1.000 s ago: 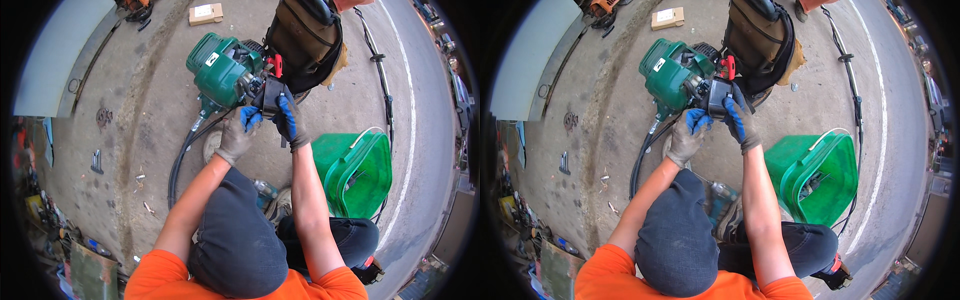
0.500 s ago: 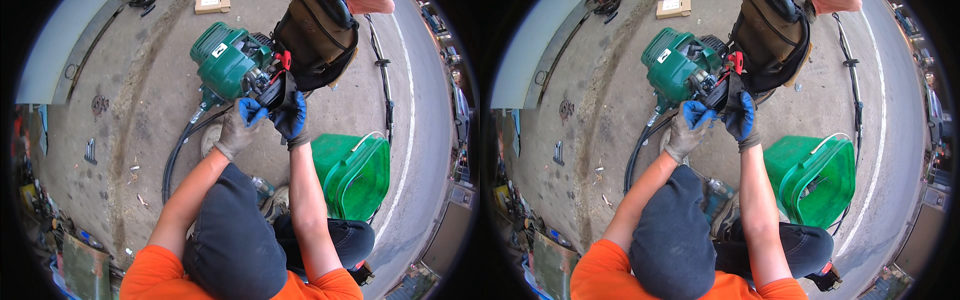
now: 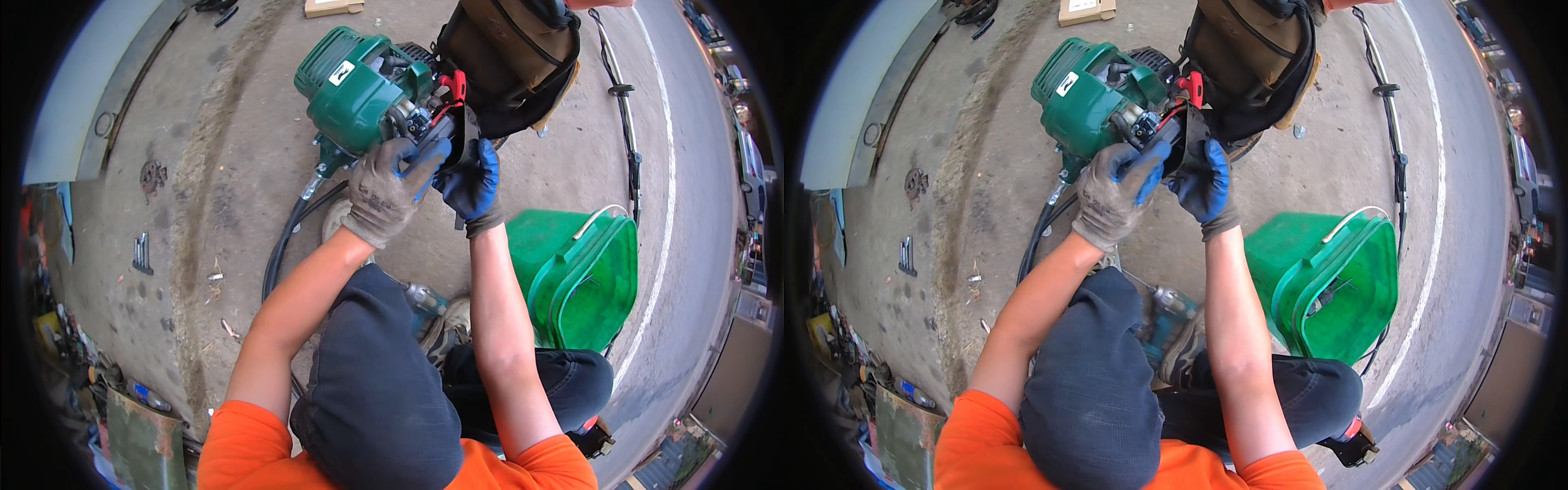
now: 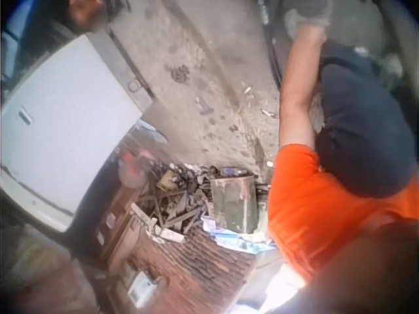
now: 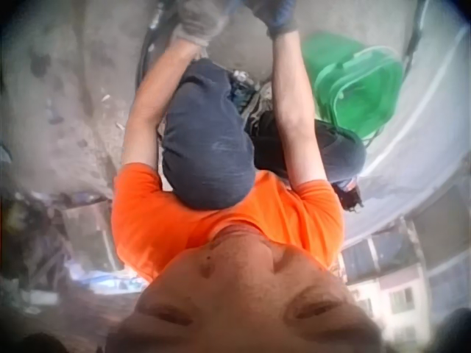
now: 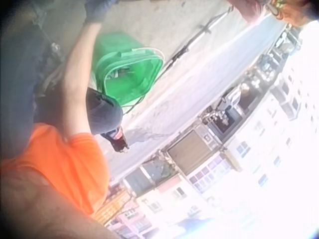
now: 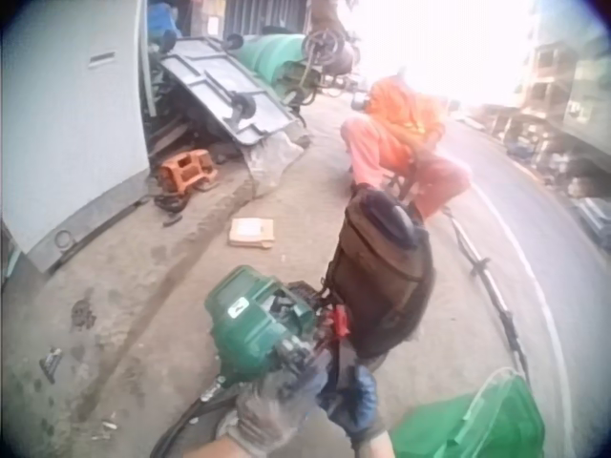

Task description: The person sits on the ground and uses a cordless drill to remove and install screws on a small green engine. They also use pliers to adjust wires and a cloth to wipe the engine surface. The person handles the engine, drill, pliers, and cloth while working.

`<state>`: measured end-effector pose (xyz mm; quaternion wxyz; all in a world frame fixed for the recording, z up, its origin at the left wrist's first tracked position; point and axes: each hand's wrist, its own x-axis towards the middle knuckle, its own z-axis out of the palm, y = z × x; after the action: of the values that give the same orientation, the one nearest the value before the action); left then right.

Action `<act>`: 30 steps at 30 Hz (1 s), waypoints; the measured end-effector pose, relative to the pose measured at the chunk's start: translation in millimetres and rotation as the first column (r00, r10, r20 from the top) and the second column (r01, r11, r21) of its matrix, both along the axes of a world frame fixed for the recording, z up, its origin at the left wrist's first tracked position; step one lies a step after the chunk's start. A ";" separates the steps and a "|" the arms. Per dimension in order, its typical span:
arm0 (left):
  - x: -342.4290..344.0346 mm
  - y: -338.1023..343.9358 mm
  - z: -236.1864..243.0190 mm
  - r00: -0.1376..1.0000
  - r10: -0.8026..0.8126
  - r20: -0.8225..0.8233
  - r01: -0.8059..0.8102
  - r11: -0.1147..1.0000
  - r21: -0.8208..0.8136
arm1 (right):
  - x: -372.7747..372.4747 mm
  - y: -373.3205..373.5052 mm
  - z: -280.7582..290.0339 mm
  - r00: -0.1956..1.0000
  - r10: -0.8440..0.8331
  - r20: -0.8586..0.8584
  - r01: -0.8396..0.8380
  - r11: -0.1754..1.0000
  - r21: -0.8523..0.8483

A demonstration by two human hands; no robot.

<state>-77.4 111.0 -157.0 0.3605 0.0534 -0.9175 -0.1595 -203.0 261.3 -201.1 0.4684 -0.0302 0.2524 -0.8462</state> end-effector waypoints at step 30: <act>-61.5 -52.7 81.7 0.773 -0.352 0.528 0.603 0.669 -0.436 | -5.7 -8.7 24.0 0.993 0.056 -0.099 -0.053 0.998 0.039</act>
<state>-138.9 58.3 -75.3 0.1069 -0.2762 -0.9536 0.0533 -208.6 252.6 -177.1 0.4786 -0.0710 0.2901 -0.8257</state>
